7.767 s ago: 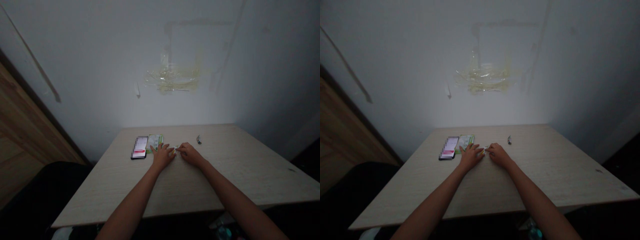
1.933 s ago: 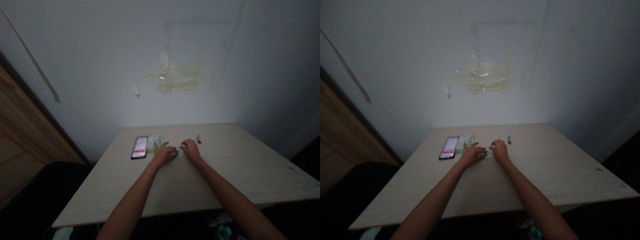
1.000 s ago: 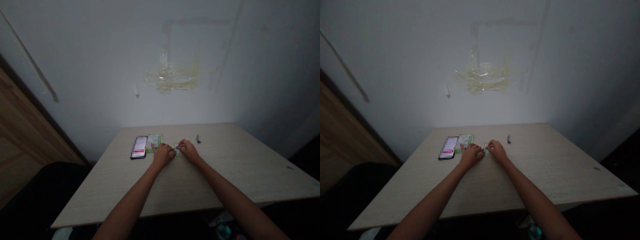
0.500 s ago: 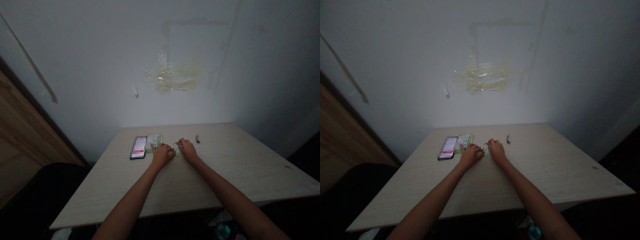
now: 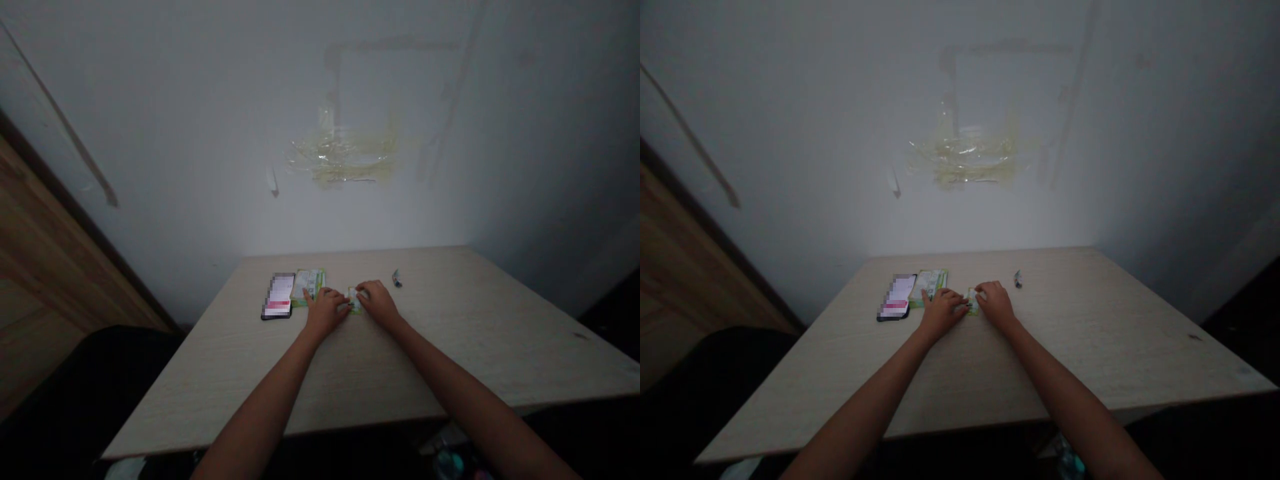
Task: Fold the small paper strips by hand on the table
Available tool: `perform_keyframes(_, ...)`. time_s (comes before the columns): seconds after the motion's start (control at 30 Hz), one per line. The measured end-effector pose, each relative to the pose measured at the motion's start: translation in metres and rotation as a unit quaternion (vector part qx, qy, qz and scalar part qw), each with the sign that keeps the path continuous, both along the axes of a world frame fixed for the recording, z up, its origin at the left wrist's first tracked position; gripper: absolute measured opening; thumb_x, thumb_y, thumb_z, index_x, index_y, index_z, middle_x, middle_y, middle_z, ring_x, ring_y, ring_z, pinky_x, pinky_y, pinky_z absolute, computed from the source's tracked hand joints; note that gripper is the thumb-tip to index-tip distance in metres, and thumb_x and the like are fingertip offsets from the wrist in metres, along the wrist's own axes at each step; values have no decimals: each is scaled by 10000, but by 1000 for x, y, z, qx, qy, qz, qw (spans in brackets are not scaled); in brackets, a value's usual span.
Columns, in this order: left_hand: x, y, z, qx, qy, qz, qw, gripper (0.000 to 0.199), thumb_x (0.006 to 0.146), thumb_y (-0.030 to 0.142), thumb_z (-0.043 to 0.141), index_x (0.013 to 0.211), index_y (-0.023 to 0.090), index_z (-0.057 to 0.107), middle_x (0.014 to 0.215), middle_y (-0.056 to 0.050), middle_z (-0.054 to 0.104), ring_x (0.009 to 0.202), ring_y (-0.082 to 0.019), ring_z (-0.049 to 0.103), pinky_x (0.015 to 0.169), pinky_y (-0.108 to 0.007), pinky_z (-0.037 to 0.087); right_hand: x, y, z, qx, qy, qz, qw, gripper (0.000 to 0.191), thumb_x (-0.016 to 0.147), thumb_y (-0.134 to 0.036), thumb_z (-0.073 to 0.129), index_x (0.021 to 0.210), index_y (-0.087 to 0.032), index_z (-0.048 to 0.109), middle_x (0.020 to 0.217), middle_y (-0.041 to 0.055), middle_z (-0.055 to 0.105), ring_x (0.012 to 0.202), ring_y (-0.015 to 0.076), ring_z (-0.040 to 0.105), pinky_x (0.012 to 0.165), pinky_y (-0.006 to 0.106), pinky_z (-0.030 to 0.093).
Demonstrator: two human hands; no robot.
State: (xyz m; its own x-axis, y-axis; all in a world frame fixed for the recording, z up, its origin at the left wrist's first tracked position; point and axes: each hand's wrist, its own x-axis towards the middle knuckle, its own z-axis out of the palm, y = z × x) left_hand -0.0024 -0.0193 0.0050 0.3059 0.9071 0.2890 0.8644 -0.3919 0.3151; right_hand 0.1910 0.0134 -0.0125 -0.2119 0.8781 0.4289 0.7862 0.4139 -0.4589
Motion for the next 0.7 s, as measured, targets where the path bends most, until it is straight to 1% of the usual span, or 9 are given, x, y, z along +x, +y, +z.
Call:
perform_keyframes(0.1,0,0,0,-1,2,4,1000,255,905,476,602,1114,382,713,1205,-4,712,1266,-289,474,1090,-791,-74,0,1,-1,-7,-32,-4,999,167,903,-274,593,993,-192,708,1070,70,703,1061,212,567,961,325,395)
perform_keyframes(0.23,1,0,0,-2,-3,2,1000,243,903,465,608,1101,377,718,1196,-3,717,1257,-288,481,1087,-788,-97,-2,0,0,-7,-59,-27,998,175,903,-322,606,957,-203,722,1050,64,697,1040,213,567,925,309,395)
perform_keyframes(0.47,0,1,1,1,-17,-10,1000,219,910,444,595,1067,369,729,1162,0,723,1245,-301,508,1064,-818,-92,-5,-1,3,-11,-66,-52,996,153,881,-323,629,941,-212,715,1052,54,698,1034,211,572,897,299,398)
perform_keyframes(0.7,-1,2,2,-7,4,-6,1000,223,932,428,571,1081,369,726,1176,-7,721,1246,-298,511,1063,-822,-82,-5,-4,6,-15,-64,-40,997,177,859,-337,657,967,-207,711,1069,56,695,1034,218,575,898,309,409)
